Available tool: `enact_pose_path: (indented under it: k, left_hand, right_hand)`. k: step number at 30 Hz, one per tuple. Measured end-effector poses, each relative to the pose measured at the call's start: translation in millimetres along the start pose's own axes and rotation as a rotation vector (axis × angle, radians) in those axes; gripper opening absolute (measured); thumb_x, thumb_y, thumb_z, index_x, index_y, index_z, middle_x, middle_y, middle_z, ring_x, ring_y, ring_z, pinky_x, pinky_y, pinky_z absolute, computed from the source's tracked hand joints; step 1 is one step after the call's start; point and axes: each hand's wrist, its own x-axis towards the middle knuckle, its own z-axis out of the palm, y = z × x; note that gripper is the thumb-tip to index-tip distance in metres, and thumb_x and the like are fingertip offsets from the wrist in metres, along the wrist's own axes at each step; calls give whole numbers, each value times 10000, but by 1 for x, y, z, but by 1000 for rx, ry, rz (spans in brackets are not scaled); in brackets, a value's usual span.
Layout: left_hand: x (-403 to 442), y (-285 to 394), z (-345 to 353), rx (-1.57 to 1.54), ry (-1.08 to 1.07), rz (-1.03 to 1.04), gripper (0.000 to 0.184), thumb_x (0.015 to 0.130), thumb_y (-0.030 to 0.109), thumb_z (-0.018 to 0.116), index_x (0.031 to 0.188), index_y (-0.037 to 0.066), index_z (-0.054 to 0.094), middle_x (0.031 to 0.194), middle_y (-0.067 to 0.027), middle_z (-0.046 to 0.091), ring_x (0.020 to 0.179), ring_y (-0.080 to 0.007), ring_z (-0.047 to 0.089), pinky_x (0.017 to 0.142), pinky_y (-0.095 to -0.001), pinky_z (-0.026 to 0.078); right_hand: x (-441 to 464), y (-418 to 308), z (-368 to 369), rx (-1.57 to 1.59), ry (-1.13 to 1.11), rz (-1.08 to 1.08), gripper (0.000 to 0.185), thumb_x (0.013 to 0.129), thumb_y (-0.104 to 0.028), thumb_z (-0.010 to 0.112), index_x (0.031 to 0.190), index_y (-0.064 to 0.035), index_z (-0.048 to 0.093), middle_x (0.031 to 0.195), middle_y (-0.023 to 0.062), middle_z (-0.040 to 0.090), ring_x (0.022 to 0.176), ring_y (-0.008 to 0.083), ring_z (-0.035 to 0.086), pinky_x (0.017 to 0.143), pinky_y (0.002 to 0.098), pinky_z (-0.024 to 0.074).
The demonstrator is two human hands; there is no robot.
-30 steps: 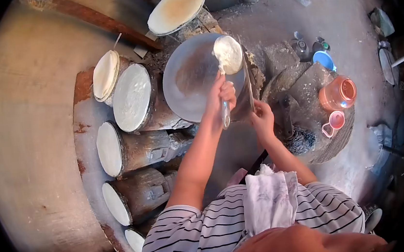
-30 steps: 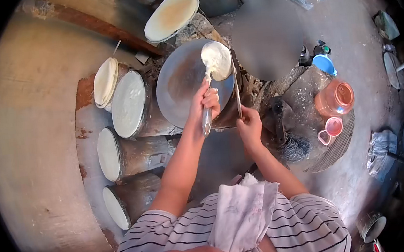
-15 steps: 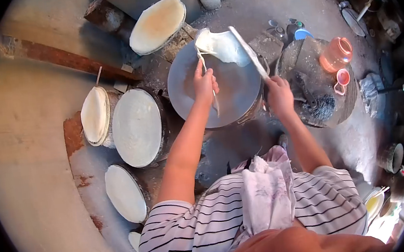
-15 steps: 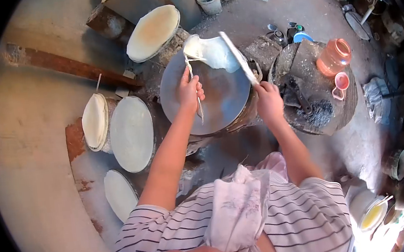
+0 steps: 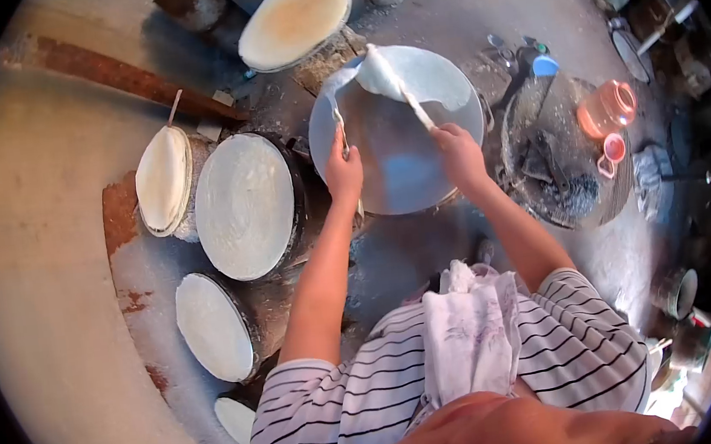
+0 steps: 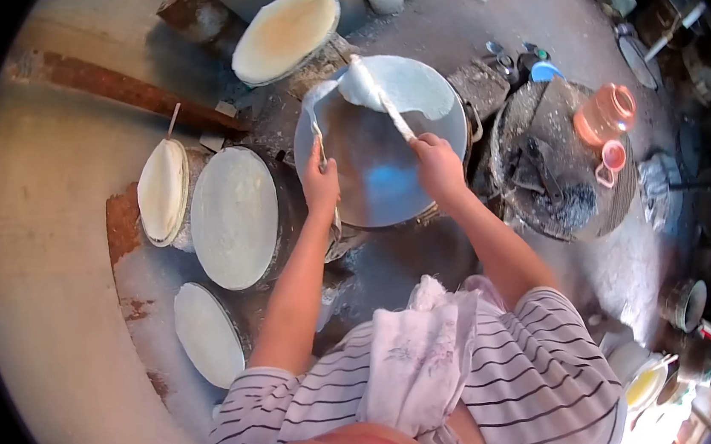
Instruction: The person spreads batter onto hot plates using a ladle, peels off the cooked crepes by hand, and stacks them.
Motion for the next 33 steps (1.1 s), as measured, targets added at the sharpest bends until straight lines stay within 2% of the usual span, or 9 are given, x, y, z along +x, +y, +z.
enact_pose_path:
  k: [2,5,6,7,20,25,28,31,33]
  left_hand:
    - [-24,27,-11,-144,-23,-185,526,873,117,506,1384,211,419,1061,-90,651,524,-176,566,448,-304,467]
    - [-41,23,-19,-378,-29,-278,531,870,118,512,1384,221,422,767,-62,612,463,-153,512,416,-294,433]
    - [-49,26,-20,-411,26,-263,544,870,117,520,1389,241,417,612,-19,480,420,-116,451,395,-284,394]
    - [-51,19,-16,-360,60,-211,556,908,79,508,1426,202,348,592,17,397,384,-69,368,340,-253,327]
    - [-167,92,28,-354,308,-478,548,922,69,473,1438,171,316,528,21,412,370,-58,368,340,-227,316]
    - [-161,97,55,-282,217,-439,535,922,111,509,1426,192,349,559,22,418,394,-60,394,359,-230,335]
    - [-160,82,75,-77,211,-268,533,915,135,528,1420,179,363,640,2,480,426,-60,392,384,-232,353]
    - [-197,93,74,38,194,-250,538,901,137,548,1409,167,375,1060,-37,611,559,-78,442,570,-227,434]
    - [-219,100,69,26,160,-272,539,894,131,556,1403,168,383,1269,-34,566,630,-88,467,666,-225,446]
  right_hand:
    - [22,0,-8,-41,-75,-27,293,766,-7,525,1027,-50,651,1032,84,620,950,300,578,828,367,479]
    - [17,23,-43,-110,30,-28,325,735,6,532,1027,-59,659,1042,84,623,967,301,575,835,362,477]
    - [18,40,-51,-171,-8,-47,344,719,12,537,1032,-63,660,1044,84,624,978,298,576,838,362,477]
    - [22,46,-50,-220,-48,-78,363,703,18,541,1036,-66,660,1046,85,626,988,296,578,842,362,477]
    - [116,51,-24,207,-594,-582,284,709,-22,566,962,-75,685,1048,93,639,1016,314,555,879,372,460]
    - [170,87,-53,145,-578,-316,279,697,17,573,942,-55,684,1002,87,641,909,281,617,795,340,500]
    - [147,66,-13,157,-613,-702,289,686,16,560,940,-54,678,978,93,625,937,302,589,820,361,482]
    - [126,49,-6,190,-751,-670,318,673,18,543,953,-60,674,971,100,613,953,324,564,838,382,464]
    - [137,55,-22,237,-768,-675,338,657,21,562,965,-54,677,1002,93,627,968,319,572,840,367,466]
